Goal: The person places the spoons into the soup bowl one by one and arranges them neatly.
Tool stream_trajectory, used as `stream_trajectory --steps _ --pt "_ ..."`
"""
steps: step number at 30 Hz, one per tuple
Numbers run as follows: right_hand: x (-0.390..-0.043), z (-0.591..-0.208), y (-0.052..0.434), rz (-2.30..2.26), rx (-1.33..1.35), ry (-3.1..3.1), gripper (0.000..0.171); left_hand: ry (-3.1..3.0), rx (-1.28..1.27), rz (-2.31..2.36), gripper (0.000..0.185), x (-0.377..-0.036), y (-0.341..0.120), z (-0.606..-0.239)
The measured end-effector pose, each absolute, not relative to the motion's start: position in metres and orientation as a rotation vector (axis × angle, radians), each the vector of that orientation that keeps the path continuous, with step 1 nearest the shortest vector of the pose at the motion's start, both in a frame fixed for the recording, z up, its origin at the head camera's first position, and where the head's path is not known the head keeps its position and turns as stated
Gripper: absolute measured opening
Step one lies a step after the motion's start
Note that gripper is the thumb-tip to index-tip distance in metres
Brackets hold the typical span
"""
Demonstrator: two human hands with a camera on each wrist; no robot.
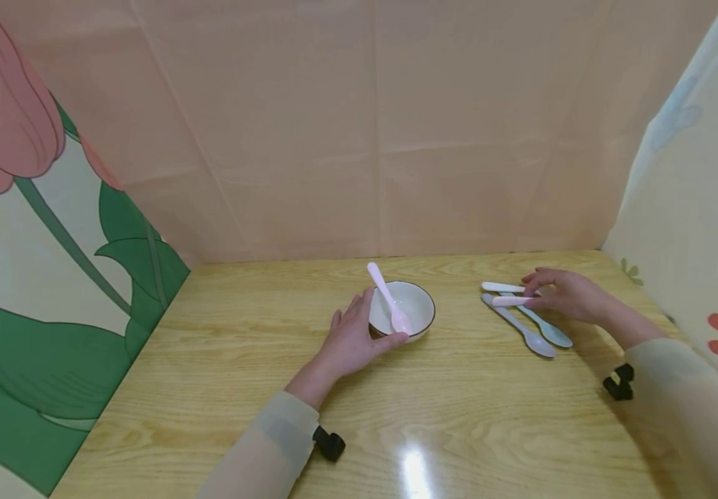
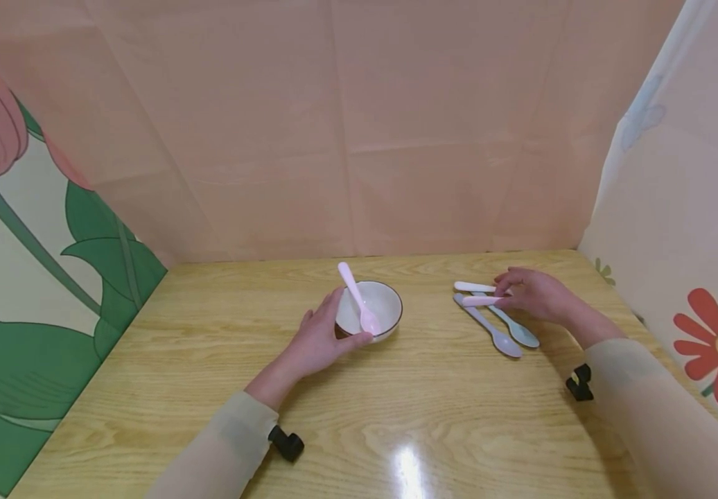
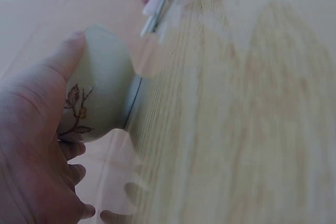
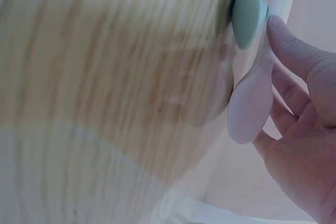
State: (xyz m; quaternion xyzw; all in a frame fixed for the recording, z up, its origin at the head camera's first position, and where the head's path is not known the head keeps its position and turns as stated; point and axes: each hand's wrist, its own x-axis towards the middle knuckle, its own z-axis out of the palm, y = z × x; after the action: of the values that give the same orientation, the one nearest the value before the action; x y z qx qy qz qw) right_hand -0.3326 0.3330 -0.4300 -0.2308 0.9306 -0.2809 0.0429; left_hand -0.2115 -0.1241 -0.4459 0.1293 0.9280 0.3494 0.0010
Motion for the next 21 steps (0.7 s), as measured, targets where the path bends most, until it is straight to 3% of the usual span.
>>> stream_trajectory --steps 13,21 --pt "-0.323 -0.422 0.321 -0.857 -0.898 3.002 0.01 2.915 0.397 1.089 0.117 -0.212 -0.123 -0.446" --pt "-0.313 -0.408 0.301 -0.863 -0.835 3.042 0.006 2.905 0.398 1.099 0.118 -0.211 -0.124 -0.445"
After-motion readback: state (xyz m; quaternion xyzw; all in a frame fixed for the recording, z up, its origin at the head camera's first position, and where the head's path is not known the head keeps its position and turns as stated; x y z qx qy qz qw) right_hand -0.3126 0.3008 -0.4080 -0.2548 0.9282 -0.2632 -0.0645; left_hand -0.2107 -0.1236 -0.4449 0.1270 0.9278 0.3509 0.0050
